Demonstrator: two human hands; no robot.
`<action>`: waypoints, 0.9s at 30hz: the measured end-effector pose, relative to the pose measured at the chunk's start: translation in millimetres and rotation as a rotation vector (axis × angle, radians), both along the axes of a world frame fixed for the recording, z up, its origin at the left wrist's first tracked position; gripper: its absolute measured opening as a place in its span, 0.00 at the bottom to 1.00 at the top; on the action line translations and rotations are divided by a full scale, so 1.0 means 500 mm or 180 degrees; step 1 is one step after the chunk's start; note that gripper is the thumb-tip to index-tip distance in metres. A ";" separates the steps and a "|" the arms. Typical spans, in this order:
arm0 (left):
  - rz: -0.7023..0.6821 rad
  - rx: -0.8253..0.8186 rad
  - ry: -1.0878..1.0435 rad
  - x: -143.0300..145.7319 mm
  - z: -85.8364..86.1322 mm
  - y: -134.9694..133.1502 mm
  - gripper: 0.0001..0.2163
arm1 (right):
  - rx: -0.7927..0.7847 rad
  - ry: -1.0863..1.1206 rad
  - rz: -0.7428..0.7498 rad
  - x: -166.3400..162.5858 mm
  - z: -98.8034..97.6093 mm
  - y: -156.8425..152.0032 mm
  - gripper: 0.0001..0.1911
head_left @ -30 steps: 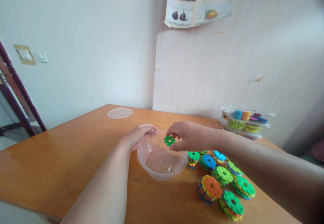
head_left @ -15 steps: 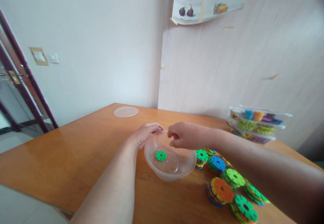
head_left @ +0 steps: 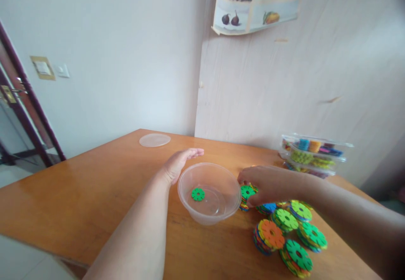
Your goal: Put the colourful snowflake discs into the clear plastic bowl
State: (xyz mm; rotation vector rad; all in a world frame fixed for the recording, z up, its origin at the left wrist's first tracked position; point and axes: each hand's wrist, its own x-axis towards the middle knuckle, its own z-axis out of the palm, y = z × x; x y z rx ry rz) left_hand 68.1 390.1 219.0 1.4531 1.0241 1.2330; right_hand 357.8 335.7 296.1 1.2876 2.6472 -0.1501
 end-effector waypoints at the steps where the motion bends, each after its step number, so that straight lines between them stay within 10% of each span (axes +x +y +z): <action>1: 0.0005 0.0083 0.0043 -0.001 0.005 -0.003 0.20 | 0.0032 -0.0014 0.0018 -0.003 -0.002 -0.003 0.27; 14: 0.0157 0.0634 0.0626 -0.008 0.053 -0.043 0.21 | 0.0354 0.0927 -0.0054 -0.034 0.036 0.023 0.23; 27: -0.0237 0.0072 0.0471 0.025 0.052 -0.065 0.38 | -0.0143 0.0481 0.0267 -0.211 -0.064 0.047 0.25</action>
